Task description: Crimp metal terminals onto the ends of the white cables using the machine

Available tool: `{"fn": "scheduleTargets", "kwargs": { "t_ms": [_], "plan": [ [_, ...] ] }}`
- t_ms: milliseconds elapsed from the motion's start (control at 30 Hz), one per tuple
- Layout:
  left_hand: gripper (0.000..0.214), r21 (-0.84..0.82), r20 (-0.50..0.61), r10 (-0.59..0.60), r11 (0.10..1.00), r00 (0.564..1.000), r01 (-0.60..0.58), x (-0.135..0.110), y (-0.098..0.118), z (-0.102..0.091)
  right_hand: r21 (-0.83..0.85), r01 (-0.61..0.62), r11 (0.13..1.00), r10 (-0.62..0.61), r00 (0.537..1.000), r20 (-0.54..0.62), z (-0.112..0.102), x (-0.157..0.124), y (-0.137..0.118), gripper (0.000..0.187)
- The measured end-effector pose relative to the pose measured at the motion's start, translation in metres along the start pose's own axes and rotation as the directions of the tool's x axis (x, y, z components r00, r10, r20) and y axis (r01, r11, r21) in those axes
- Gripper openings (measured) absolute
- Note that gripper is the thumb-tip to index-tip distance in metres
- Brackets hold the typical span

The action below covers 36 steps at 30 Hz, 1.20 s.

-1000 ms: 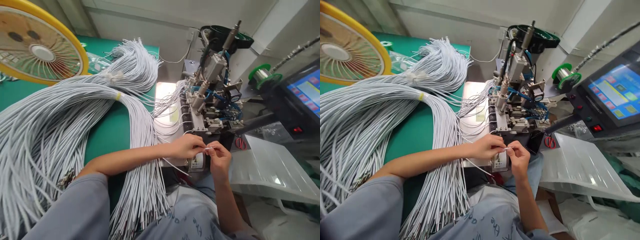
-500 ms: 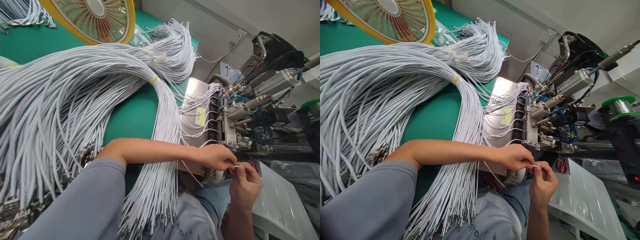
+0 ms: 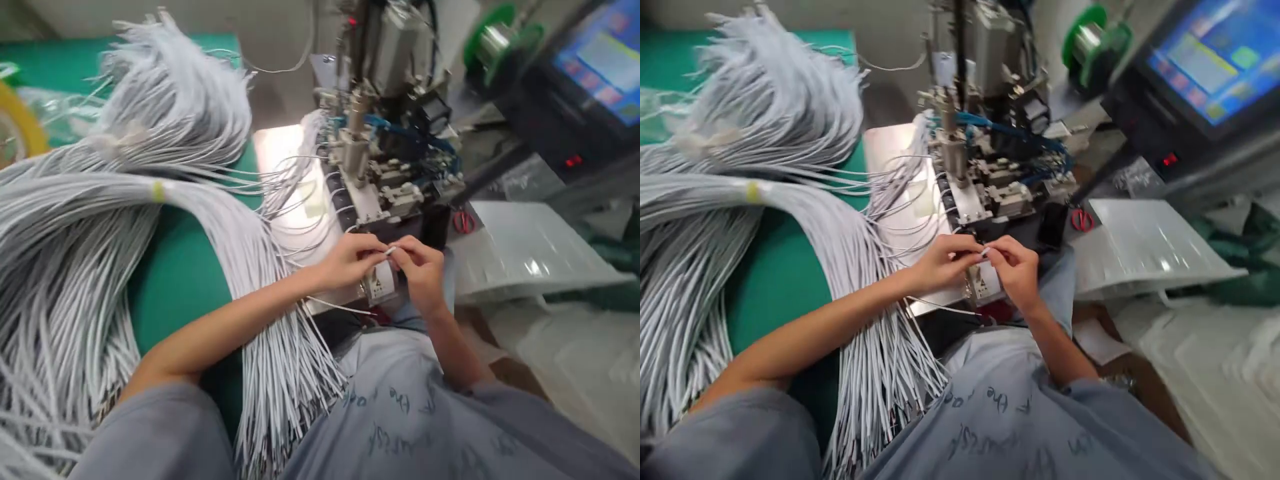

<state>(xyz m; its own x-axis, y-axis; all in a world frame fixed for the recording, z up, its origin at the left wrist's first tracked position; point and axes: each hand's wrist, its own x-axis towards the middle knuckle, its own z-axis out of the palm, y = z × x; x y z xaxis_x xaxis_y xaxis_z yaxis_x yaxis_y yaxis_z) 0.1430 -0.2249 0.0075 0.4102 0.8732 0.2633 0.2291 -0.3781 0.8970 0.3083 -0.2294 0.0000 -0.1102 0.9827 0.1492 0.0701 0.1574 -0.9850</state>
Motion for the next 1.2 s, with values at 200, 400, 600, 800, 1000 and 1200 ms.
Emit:
{"fn": "scheduleTargets", "kwargs": {
  "t_ms": [200,400,600,800,1000,1200],
  "plan": [
    [0.026,0.065,0.042,-0.008,0.998,0.999,0.006,0.003,0.003,0.001,0.1,-0.021,0.995,0.021,1.0,0.001,-0.003,0.0,0.003,0.015],
    [0.024,0.211,0.035,0.084,0.973,0.996,-0.09,-0.001,0.001,0.006,-0.004,-0.068,0.998,0.068,0.99,0.127,-0.018,0.006,0.0,0.019],
    [0.026,0.381,0.066,0.144,0.911,0.987,-0.158,-0.003,-0.002,0.008,-0.069,-0.095,0.993,0.109,0.963,0.245,-0.025,0.013,0.001,0.016],
    [0.024,0.367,0.055,0.125,0.92,0.991,-0.137,-0.004,0.0,0.01,-0.013,-0.105,0.994,0.105,0.977,0.184,-0.019,0.01,0.001,0.02],
    [0.024,0.373,0.06,0.119,0.918,0.991,-0.132,-0.004,0.002,0.009,-0.001,-0.065,0.998,0.064,0.987,0.146,-0.017,0.007,0.005,0.023],
    [0.025,0.499,0.132,0.128,0.848,0.983,-0.177,-0.005,0.001,0.007,-0.028,-0.069,0.997,0.073,0.978,0.193,-0.018,0.009,0.005,0.022]
  ]
}}
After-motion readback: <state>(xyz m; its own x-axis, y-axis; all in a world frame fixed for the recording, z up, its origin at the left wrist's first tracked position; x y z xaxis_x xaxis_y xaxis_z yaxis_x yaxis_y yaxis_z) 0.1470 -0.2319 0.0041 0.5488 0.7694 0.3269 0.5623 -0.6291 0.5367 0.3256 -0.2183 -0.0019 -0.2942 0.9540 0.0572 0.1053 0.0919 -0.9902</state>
